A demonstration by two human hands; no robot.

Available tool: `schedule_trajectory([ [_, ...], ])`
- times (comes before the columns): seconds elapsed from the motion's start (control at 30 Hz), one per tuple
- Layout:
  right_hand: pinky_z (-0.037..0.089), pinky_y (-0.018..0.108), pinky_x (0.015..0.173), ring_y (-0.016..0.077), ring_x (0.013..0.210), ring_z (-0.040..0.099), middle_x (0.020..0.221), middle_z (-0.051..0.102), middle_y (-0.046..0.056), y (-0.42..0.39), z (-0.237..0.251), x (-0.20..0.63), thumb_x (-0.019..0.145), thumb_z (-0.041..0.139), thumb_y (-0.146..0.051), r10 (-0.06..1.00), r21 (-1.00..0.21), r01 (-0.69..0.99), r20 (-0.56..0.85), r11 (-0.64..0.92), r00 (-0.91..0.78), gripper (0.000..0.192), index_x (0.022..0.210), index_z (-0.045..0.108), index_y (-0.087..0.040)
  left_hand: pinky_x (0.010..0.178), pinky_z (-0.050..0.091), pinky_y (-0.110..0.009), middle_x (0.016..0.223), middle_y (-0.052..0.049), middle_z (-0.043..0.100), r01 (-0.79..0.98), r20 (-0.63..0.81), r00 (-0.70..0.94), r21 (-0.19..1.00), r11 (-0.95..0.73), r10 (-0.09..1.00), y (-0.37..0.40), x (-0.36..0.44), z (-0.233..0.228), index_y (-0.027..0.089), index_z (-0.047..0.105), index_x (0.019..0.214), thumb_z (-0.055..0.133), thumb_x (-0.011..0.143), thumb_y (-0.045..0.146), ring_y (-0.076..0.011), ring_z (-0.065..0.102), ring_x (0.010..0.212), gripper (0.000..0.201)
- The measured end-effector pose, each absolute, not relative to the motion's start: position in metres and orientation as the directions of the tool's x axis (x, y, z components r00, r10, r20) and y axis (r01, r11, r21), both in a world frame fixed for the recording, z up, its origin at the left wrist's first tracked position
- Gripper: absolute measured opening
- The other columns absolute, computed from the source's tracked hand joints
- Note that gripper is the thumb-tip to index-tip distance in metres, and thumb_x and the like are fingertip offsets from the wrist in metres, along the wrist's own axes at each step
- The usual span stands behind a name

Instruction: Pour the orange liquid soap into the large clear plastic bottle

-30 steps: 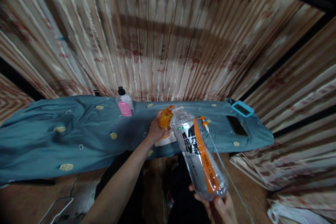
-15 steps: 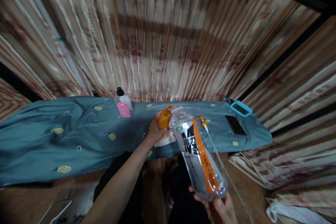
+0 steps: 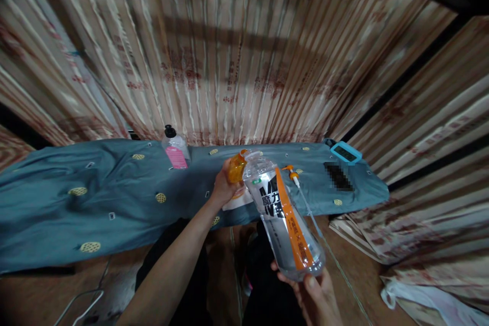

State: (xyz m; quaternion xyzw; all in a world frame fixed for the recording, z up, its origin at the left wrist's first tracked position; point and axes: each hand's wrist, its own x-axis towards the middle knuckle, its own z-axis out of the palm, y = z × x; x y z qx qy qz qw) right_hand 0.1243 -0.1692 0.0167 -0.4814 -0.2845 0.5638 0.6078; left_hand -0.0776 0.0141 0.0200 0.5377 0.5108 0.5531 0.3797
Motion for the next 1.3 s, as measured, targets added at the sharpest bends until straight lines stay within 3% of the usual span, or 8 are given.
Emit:
schedule_trajectory([
  [0.43, 0.061, 0.028, 0.071, 0.0249, 0.081, 0.077, 0.093, 0.08, 0.011, -0.17, 0.007, 0.125, 0.073, 0.079, -0.049, 0.968, -0.914, -0.403, -0.147, -0.054, 0.203, 0.046, 0.109, 0.071, -0.023, 0.088, 0.053, -0.033, 0.106, -0.003, 0.071, 0.209, 0.255, -0.137, 0.952, -0.224, 0.957, 0.021, -0.079, 0.012, 0.02, 0.059, 0.111, 0.07, 0.058, 0.005, -0.0219, 0.068, 0.096, 0.056],
  [0.7, 0.061, 0.026, 0.069, 0.0242, 0.077, 0.077, 0.09, 0.081, 0.007, -0.167, 0.014, 0.125, 0.065, 0.083, -0.054, 0.968, -0.92, -0.383, -0.164, -0.08, 0.192, 0.052, 0.108, 0.072, -0.026, 0.09, 0.054, -0.033, 0.107, -0.004, 0.071, 0.185, 0.252, -0.125, 0.956, -0.227, 0.96, 0.02, -0.078, 0.012, 0.019, 0.059, 0.11, 0.074, 0.058, 0.006, -0.0216, 0.068, 0.098, 0.055],
  [0.9, 0.061, 0.027, 0.07, 0.0254, 0.078, 0.077, 0.092, 0.081, 0.007, -0.167, 0.02, 0.126, 0.063, 0.083, -0.057, 0.962, -0.933, -0.343, -0.185, -0.108, 0.2, 0.044, 0.092, 0.073, -0.027, 0.099, 0.051, -0.039, 0.113, -0.006, 0.07, 0.167, 0.22, -0.131, 0.966, -0.198, 0.967, 0.016, -0.077, 0.017, 0.019, 0.057, 0.115, 0.073, 0.061, 0.006, -0.0251, 0.066, 0.106, 0.058],
  [1.3, 0.061, 0.026, 0.065, 0.0261, 0.071, 0.077, 0.084, 0.081, 0.009, -0.165, 0.025, 0.123, 0.063, 0.084, -0.052, 0.957, -0.91, -0.401, -0.199, -0.101, 0.211, 0.047, 0.101, 0.076, -0.025, 0.095, 0.053, -0.038, 0.112, -0.007, 0.07, 0.194, 0.224, -0.135, 0.961, -0.197, 0.965, 0.014, -0.077, 0.02, 0.019, 0.06, 0.113, 0.074, 0.059, 0.005, -0.0257, 0.067, 0.103, 0.058],
])
